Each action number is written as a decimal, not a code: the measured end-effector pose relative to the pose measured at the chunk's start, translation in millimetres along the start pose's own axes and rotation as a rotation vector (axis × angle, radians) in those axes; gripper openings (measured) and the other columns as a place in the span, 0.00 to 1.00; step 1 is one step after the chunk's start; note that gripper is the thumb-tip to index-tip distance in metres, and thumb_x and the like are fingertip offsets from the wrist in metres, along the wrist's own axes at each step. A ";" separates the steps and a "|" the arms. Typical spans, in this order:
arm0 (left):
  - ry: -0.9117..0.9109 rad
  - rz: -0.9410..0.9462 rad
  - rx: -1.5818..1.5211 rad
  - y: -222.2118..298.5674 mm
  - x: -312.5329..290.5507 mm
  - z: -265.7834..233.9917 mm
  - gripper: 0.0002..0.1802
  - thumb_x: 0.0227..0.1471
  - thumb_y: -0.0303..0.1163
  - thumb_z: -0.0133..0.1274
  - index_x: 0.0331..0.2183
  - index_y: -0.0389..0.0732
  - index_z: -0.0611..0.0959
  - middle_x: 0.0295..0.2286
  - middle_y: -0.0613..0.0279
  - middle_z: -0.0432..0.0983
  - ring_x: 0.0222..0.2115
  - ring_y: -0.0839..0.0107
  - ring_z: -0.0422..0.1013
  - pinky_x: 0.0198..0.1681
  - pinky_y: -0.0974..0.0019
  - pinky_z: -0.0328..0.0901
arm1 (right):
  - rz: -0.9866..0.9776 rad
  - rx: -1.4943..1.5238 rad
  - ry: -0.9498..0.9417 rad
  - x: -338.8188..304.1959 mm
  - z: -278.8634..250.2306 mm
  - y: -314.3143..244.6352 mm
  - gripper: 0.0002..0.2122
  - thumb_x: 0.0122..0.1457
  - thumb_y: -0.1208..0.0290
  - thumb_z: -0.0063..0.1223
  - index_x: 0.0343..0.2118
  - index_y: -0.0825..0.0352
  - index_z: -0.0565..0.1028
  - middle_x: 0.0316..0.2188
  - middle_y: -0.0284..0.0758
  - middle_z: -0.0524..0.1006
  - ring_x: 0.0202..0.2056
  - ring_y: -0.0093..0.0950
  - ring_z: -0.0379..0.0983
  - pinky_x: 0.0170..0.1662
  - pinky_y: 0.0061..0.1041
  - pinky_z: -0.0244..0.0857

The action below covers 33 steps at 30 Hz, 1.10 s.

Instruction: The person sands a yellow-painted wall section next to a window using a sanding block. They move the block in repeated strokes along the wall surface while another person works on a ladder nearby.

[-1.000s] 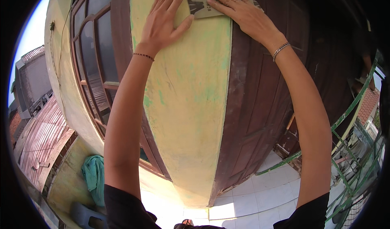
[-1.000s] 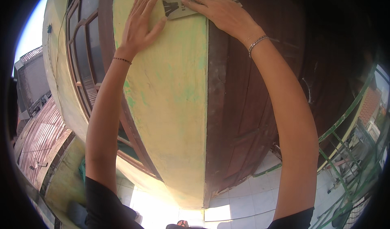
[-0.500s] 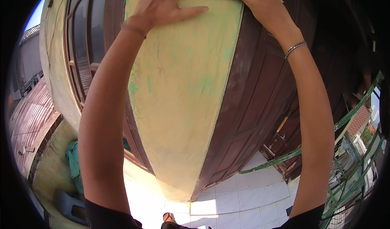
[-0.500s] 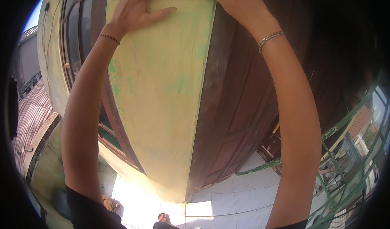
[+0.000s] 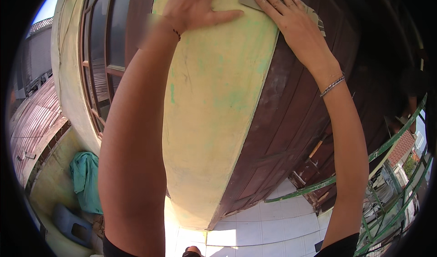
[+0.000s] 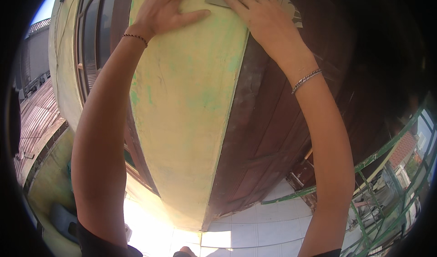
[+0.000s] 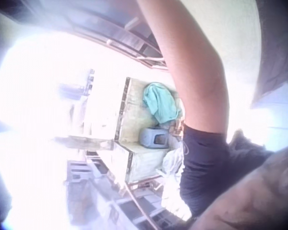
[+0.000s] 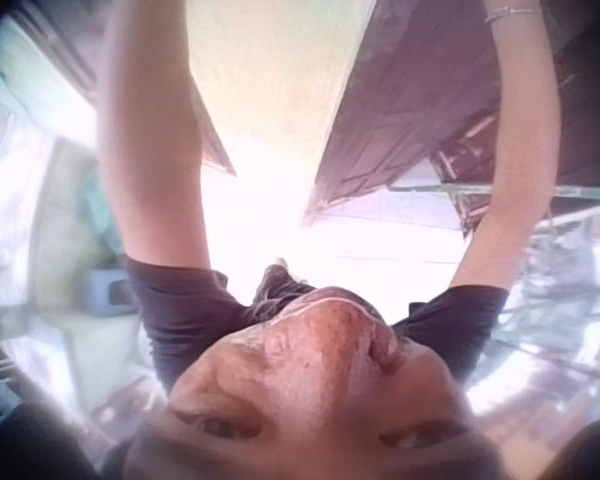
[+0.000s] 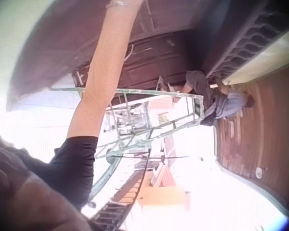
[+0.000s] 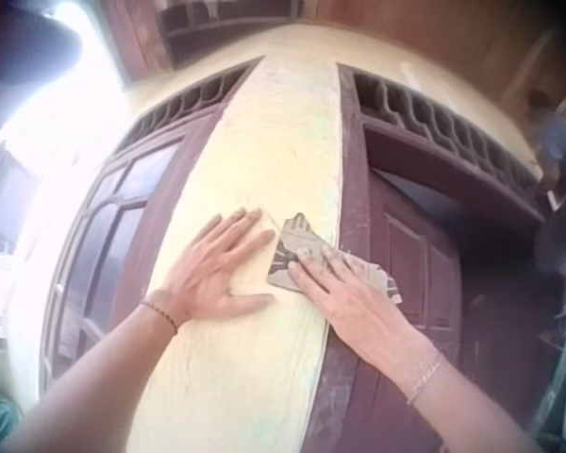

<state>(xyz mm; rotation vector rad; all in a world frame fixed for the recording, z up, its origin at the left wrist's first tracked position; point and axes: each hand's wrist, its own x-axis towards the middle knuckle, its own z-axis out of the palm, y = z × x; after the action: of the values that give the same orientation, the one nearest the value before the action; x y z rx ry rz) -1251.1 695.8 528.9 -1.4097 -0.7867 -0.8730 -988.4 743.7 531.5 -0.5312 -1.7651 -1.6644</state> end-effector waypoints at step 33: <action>0.027 0.033 -0.084 -8.2 -8.5 -11.0 0.53 0.44 0.64 0.61 0.65 0.45 0.69 0.66 0.40 0.56 0.68 0.44 0.53 0.71 0.44 0.48 | 0.251 -0.368 -0.122 19.3 -16.0 -75.2 0.37 0.58 0.75 0.57 0.71 0.62 0.58 0.74 0.26 0.54 0.54 0.59 0.74 0.47 0.46 0.78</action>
<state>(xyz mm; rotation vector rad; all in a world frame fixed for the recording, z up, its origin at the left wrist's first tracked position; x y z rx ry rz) -1262.9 685.4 525.1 -1.4775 -0.7118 -0.9066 -1050.6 716.7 490.3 -0.9959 -1.4049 -1.8113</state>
